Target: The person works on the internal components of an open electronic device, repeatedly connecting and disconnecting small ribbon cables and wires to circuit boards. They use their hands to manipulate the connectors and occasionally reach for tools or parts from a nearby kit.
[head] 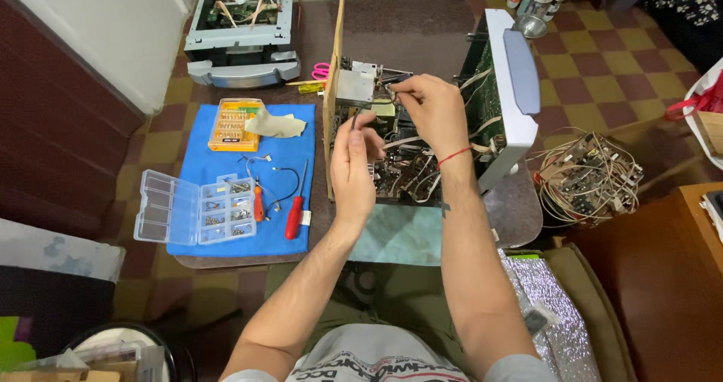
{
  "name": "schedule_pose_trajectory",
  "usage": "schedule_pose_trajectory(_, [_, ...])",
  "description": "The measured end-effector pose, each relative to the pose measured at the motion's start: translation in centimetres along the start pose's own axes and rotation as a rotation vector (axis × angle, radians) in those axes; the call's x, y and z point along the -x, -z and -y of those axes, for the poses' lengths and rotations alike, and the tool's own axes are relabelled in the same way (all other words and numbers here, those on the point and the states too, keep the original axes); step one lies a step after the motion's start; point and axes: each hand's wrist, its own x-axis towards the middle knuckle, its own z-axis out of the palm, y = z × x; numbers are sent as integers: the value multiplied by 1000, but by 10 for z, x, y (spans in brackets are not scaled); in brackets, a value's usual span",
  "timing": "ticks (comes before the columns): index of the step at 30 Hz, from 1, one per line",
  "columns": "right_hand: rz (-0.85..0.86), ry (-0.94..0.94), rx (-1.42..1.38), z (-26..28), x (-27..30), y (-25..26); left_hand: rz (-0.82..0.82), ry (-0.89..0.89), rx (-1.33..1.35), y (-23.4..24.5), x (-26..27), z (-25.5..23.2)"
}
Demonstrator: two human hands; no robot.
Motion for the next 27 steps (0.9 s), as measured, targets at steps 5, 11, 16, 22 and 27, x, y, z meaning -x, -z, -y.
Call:
schedule_pose_trajectory(5, [-86, 36, 42, -9, -5, -7, 66, 18, -94, -1, -2, -6])
schedule_pose_trajectory(11, [-199, 71, 118, -21, -25, -24, 222, 236, -293, -7, -9, 0])
schedule_pose_trajectory(16, [-147, 90, 104, -29, -46, -39, 311, 363, -420, -15, -25, 16])
schedule_pose_trajectory(22, [-57, -123, 73, -52, -62, -59, 287, 562, -560, -23, -54, 40])
schedule_pose_trajectory(27, [-15, -123, 79, -63, -68, -62, 300, 523, -472, -24, -66, 84])
